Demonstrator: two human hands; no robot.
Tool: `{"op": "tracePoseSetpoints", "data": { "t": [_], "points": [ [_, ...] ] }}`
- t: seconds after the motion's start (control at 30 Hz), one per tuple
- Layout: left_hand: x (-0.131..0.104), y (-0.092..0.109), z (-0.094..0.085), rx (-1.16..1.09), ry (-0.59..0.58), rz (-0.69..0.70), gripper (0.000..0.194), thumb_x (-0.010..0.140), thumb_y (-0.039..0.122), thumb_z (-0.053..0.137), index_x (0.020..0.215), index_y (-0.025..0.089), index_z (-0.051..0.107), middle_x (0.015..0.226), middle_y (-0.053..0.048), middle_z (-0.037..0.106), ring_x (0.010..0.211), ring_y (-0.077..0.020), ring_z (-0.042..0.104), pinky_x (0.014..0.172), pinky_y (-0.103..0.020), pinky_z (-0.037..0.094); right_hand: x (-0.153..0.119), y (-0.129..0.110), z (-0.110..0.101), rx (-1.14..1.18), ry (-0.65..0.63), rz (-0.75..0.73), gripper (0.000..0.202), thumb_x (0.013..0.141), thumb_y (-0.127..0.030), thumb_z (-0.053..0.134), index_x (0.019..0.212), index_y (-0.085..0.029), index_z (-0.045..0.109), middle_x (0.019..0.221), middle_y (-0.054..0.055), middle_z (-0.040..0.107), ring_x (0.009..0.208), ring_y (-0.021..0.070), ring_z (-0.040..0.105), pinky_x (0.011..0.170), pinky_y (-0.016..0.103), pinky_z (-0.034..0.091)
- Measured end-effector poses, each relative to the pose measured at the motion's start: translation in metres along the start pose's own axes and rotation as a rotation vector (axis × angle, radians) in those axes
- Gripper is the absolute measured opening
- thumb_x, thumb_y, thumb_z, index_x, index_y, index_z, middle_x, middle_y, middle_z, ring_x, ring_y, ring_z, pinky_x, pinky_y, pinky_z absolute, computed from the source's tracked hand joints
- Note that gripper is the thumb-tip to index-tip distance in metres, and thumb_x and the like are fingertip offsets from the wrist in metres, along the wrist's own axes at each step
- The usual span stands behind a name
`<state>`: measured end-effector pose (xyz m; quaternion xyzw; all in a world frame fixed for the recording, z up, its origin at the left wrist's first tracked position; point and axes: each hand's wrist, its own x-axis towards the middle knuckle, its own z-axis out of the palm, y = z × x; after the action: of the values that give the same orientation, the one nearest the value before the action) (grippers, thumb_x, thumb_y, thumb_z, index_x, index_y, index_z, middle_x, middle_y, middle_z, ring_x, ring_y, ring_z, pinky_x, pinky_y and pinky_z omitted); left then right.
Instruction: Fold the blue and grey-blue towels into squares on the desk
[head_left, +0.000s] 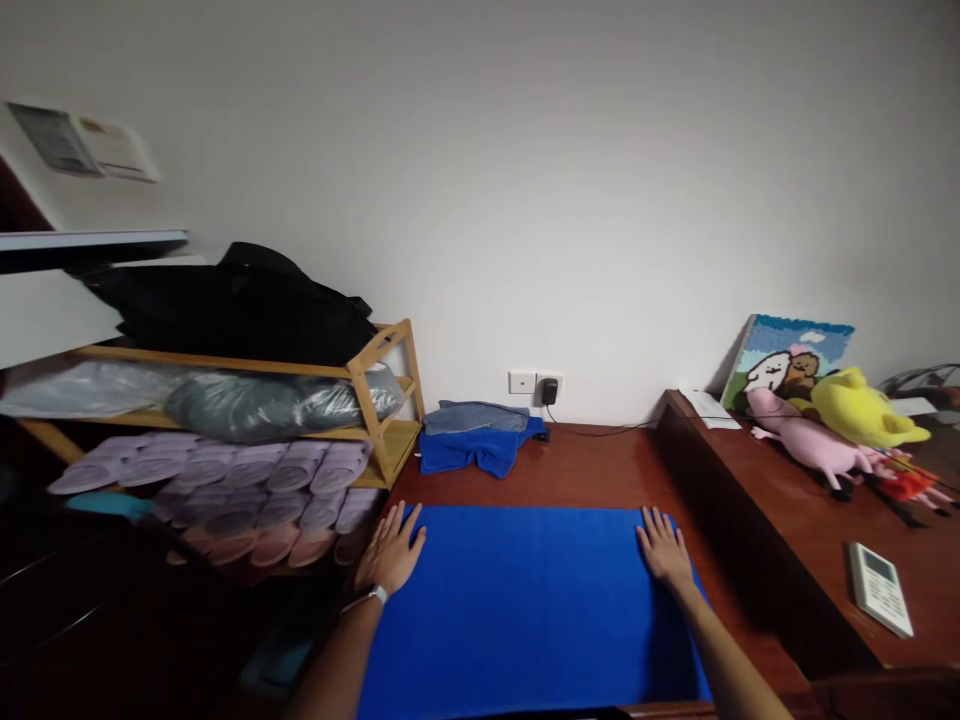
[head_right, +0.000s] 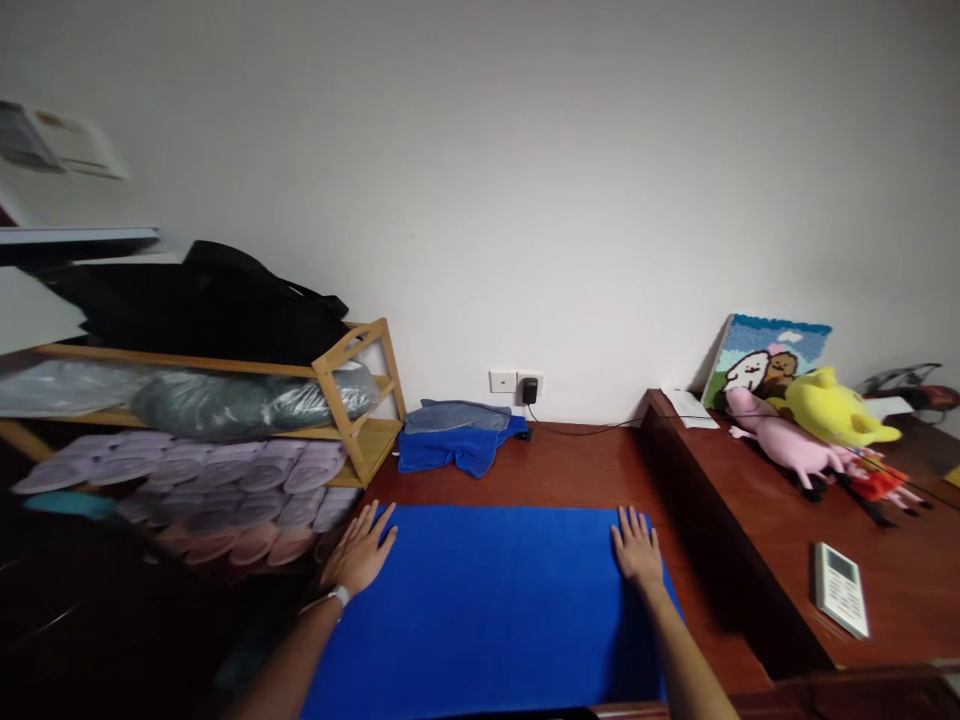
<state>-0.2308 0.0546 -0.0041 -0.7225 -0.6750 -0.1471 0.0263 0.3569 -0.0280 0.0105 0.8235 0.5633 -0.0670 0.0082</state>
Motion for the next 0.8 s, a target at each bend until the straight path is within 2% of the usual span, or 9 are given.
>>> {"op": "tracePoseSetpoints", "data": {
  "t": [0.1, 0.23, 0.37, 0.43, 0.5, 0.57, 0.63, 0.7, 0.8],
  "points": [
    [0.002, -0.001, 0.000, 0.016, -0.020, -0.006, 0.063, 0.099, 0.045, 0.036, 0.156, 0.018, 0.043, 0.167, -0.014, 0.037, 0.155, -0.0306, 0.031, 0.126, -0.048, 0.024, 0.011, 0.035, 0.007, 0.011, 0.019, 0.023, 0.065, 0.104, -0.051, 0.017, 0.165, -0.029, 0.012, 0.173, -0.001, 0.012, 0.160, 0.0231, 0.010, 0.128, 0.049, 0.014],
    [0.004, 0.002, -0.004, 0.034, -0.072, -0.016, 0.065, 0.100, 0.047, 0.032, 0.157, 0.017, 0.041, 0.168, -0.014, 0.035, 0.156, -0.0302, 0.028, 0.126, -0.048, 0.024, 0.015, 0.038, 0.012, 0.045, 0.030, 0.015, 0.065, 0.104, -0.053, 0.018, 0.165, -0.031, 0.013, 0.173, -0.002, 0.012, 0.159, 0.0230, 0.011, 0.128, 0.049, 0.012],
    [0.005, 0.005, -0.016, 0.046, -0.105, -0.029, 0.068, 0.097, 0.049, 0.032, 0.156, 0.017, 0.041, 0.167, -0.014, 0.037, 0.156, -0.0307, 0.028, 0.125, -0.049, 0.025, 0.021, 0.043, 0.005, 0.128, 0.029, -0.001, 0.065, 0.103, -0.056, 0.027, 0.164, -0.033, 0.023, 0.172, -0.001, 0.019, 0.159, 0.0230, 0.017, 0.128, 0.046, 0.015],
    [0.006, 0.012, -0.028, 0.036, -0.072, -0.014, 0.068, 0.096, 0.048, 0.035, 0.154, 0.015, 0.043, 0.165, -0.014, 0.041, 0.154, -0.0315, 0.032, 0.125, -0.050, 0.026, 0.027, 0.053, 0.000, 0.234, 0.006, -0.011, 0.066, 0.100, -0.059, 0.033, 0.162, -0.035, 0.029, 0.171, -0.001, 0.023, 0.157, 0.0236, 0.023, 0.128, 0.045, 0.019],
    [0.004, 0.032, -0.043, 0.006, 0.031, 0.006, 0.063, 0.096, 0.042, 0.035, 0.150, 0.013, 0.049, 0.161, -0.015, 0.047, 0.153, -0.0321, 0.036, 0.124, -0.050, 0.027, 0.034, 0.066, 0.000, 0.402, 0.005, -0.015, 0.065, 0.099, -0.059, 0.034, 0.160, -0.036, 0.035, 0.171, -0.001, 0.025, 0.155, 0.0223, 0.030, 0.126, 0.042, 0.024],
    [-0.006, 0.073, -0.056, -0.054, 0.129, 0.062, 0.054, 0.097, 0.035, 0.034, 0.141, 0.015, 0.058, 0.154, -0.014, 0.055, 0.148, -0.0315, 0.042, 0.122, -0.049, 0.032, 0.039, 0.077, 0.004, 0.573, 0.043, -0.032, 0.064, 0.098, -0.055, 0.034, 0.157, -0.032, 0.043, 0.170, 0.000, 0.028, 0.152, 0.0205, 0.035, 0.125, 0.038, 0.028],
    [-0.027, 0.138, -0.063, -0.148, 0.121, 0.211, 0.044, 0.097, 0.029, 0.038, 0.129, 0.021, 0.068, 0.142, -0.012, 0.064, 0.137, -0.0286, 0.054, 0.118, -0.046, 0.038, 0.042, 0.084, 0.009, 0.667, 0.081, -0.065, 0.061, 0.096, -0.051, 0.039, 0.149, -0.027, 0.056, 0.166, 0.002, 0.036, 0.153, 0.0204, 0.034, 0.126, 0.038, 0.026],
    [-0.061, 0.222, -0.059, -0.252, 0.032, 0.437, 0.039, 0.097, 0.022, 0.040, 0.118, 0.026, 0.072, 0.129, -0.009, 0.071, 0.123, -0.0243, 0.062, 0.111, -0.042, 0.045, 0.043, 0.086, 0.013, 0.690, 0.090, -0.084, 0.057, 0.093, -0.048, 0.044, 0.140, -0.024, 0.065, 0.162, 0.004, 0.044, 0.153, 0.0218, 0.034, 0.128, 0.040, 0.022],
    [-0.124, 0.358, -0.029, -0.332, -0.065, 0.796, 0.022, 0.092, 0.029, 0.057, 0.104, 0.028, 0.076, 0.106, -0.006, 0.076, 0.101, -0.0222, 0.068, 0.094, -0.038, 0.054, 0.043, 0.086, 0.015, 0.710, 0.096, -0.073, 0.056, 0.091, -0.045, 0.044, 0.137, -0.022, 0.067, 0.157, 0.004, 0.051, 0.151, 0.0222, 0.038, 0.128, 0.041, 0.024]
  ]
}}
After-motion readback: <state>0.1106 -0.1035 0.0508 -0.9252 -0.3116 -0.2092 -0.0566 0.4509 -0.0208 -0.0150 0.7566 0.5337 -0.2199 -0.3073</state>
